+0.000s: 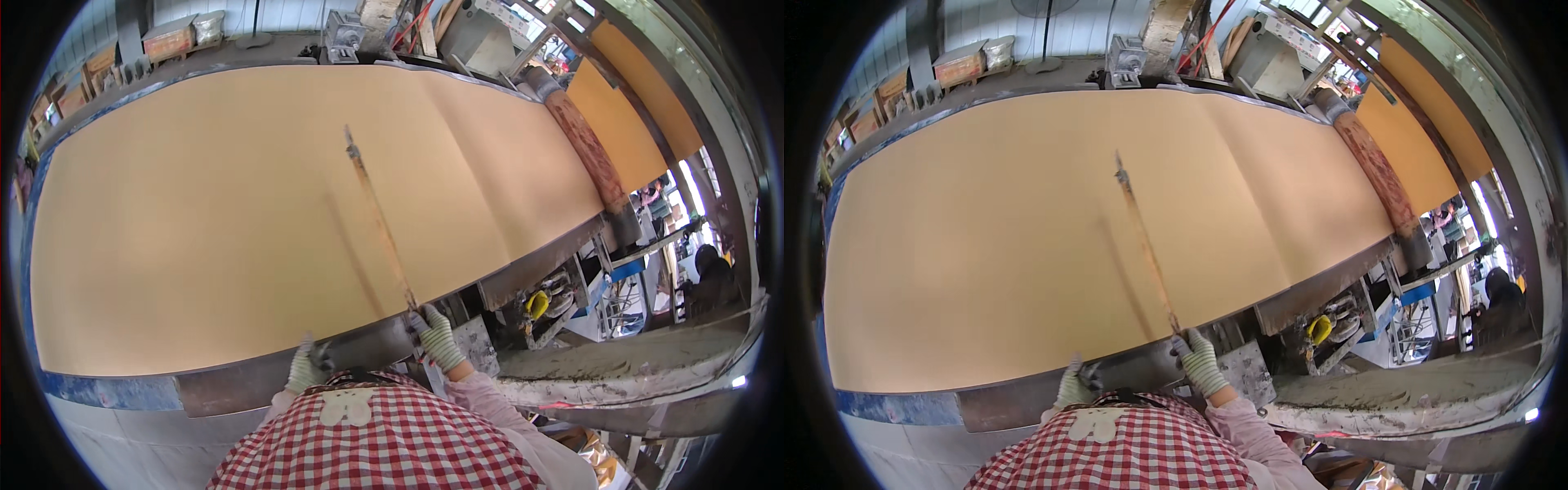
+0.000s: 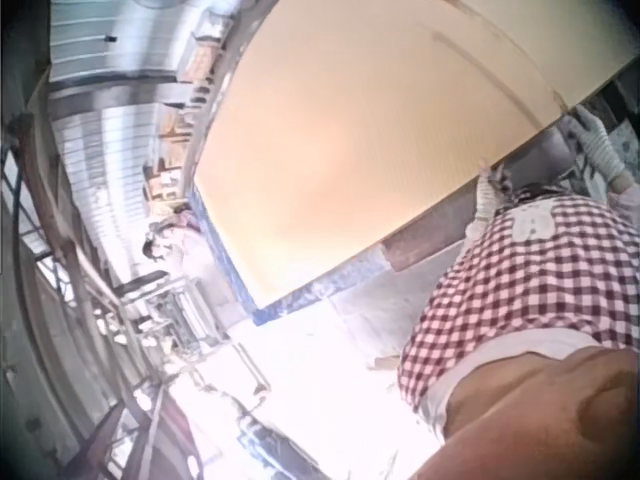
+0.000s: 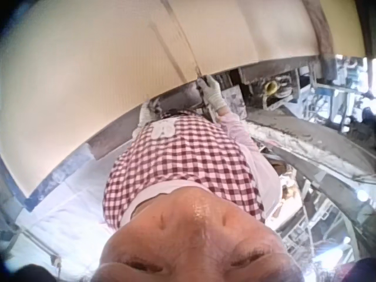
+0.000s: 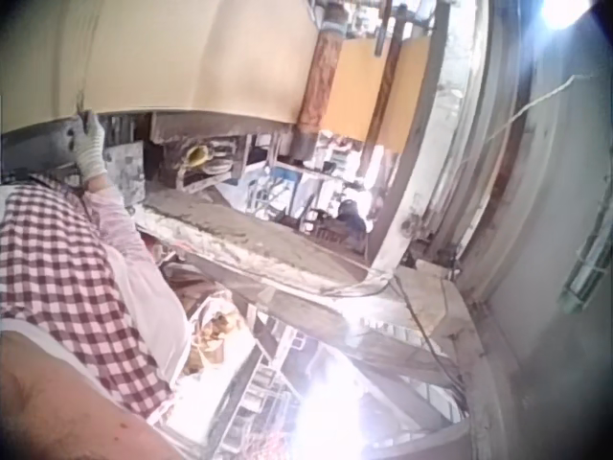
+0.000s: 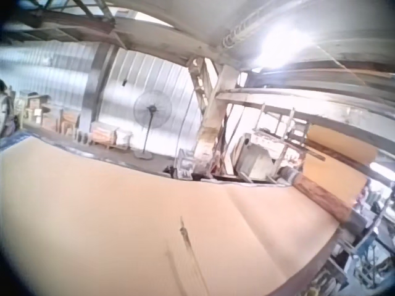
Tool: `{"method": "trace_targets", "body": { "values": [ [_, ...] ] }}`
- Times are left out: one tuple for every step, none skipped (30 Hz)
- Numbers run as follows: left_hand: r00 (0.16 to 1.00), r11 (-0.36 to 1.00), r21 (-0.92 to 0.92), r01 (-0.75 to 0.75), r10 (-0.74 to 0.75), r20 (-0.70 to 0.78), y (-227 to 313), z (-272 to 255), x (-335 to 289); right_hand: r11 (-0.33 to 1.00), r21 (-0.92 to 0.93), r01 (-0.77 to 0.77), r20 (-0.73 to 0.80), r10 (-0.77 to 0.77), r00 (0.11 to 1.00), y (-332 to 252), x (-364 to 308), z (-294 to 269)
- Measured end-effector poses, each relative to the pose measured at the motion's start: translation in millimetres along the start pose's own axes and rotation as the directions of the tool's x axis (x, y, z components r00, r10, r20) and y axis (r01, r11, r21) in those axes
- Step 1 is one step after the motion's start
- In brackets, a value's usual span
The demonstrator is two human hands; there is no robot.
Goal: Handling and aligning thin sheets of veneer or building material as they emerge from a large industrial roller.
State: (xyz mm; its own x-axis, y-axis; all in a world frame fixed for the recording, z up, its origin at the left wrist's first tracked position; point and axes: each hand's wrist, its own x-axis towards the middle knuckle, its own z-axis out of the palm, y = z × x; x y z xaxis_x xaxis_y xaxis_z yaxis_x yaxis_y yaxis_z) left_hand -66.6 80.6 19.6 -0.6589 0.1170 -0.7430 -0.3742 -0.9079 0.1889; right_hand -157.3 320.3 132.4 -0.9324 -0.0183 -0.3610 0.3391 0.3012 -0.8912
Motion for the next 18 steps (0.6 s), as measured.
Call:
{"method": "trace_targets", "body": {
  "values": [
    [0.993,0.995,0.019,0.101,-0.102,0.055,-2,4,12,0.997,-0.057,0.053,-0.044,-0.055,0.998,-13,12,1],
    [0.974,0.971,-0.077,0.227,-0.227,0.013,8,-1,19,0.995,-0.094,0.035,-0.07,-0.041,0.997,-22,29,-5],
    [0.995,0.996,0.035,-0.076,0.079,-0.068,10,-8,15,0.991,-0.131,0.018,-0.094,-0.031,0.995,-28,47,-12],
    [0.989,0.995,0.03,-0.1,0.103,-0.106,14,-33,22,0.979,-0.189,0.072,-0.098,-0.092,0.991,-21,75,-28],
    [0.974,0.99,0.073,-0.117,0.129,-0.185,25,-24,7,0.98,-0.192,0.05,-0.14,-0.078,0.987,-26,100,-39],
    [0.973,0.986,0.098,-0.137,0.153,-0.173,34,-30,-7,0.944,-0.326,0.054,-0.176,-0.116,0.977,-33,129,-48],
    [0.96,0.985,0.111,-0.13,0.153,-0.234,38,-38,-18,0.89,-0.453,0.05,-0.203,-0.157,0.966,-40,160,-56],
    [0.95,0.979,0.107,-0.175,0.196,-0.243,41,-38,-23,0.873,-0.484,0.051,-0.206,-0.171,0.963,-47,194,-65],
    [0.918,0.954,0.056,-0.296,0.3,-0.26,36,-47,-21,0.858,-0.511,0.059,-0.201,-0.186,0.962,-57,231,-68],
    [0.929,0.946,-0.024,-0.324,0.314,-0.196,38,-8,-33,0.834,-0.551,0.047,-0.204,-0.189,0.961,-75,265,-68],
    [0.933,0.932,-0.101,-0.348,0.334,-0.133,41,29,-43,0.81,-0.586,0.034,-0.207,-0.19,0.96,-92,299,-67],
    [0.932,0.931,-0.104,-0.351,0.337,-0.134,42,27,-28,0.704,-0.705,0.08,-0.193,-0.3,0.934,-91,349,-80],
    [0.93,0.936,-0.086,-0.342,0.324,-0.172,36,10,-14,0.579,-0.807,0.116,-0.161,-0.404,0.9,-91,400,-90],
    [0.918,0.936,-0.069,-0.346,0.323,-0.229,27,-20,-6,0.531,-0.84,0.115,-0.137,-0.411,0.901,-112,434,-75],
    [0.906,0.938,-0.055,-0.343,0.316,-0.28,15,-48,2,0.479,-0.871,0.109,-0.117,-0.419,0.9,-137,465,-60],
    [0.891,0.938,-0.042,-0.344,0.312,-0.33,6,-69,8,0.474,-0.865,0.163,-0.084,-0.457,0.885,-156,500,-46],
    [0.876,0.941,-0.029,-0.337,0.302,-0.377,5,-76,15,0.468,-0.858,0.21,-0.056,-0.492,0.869,-174,532,-30],
    [0.869,0.94,-0.031,-0.34,0.302,-0.391,21,-50,5,0.429,-0.879,0.208,-0.027,-0.48,0.877,-193,558,-11]
  ]
}}
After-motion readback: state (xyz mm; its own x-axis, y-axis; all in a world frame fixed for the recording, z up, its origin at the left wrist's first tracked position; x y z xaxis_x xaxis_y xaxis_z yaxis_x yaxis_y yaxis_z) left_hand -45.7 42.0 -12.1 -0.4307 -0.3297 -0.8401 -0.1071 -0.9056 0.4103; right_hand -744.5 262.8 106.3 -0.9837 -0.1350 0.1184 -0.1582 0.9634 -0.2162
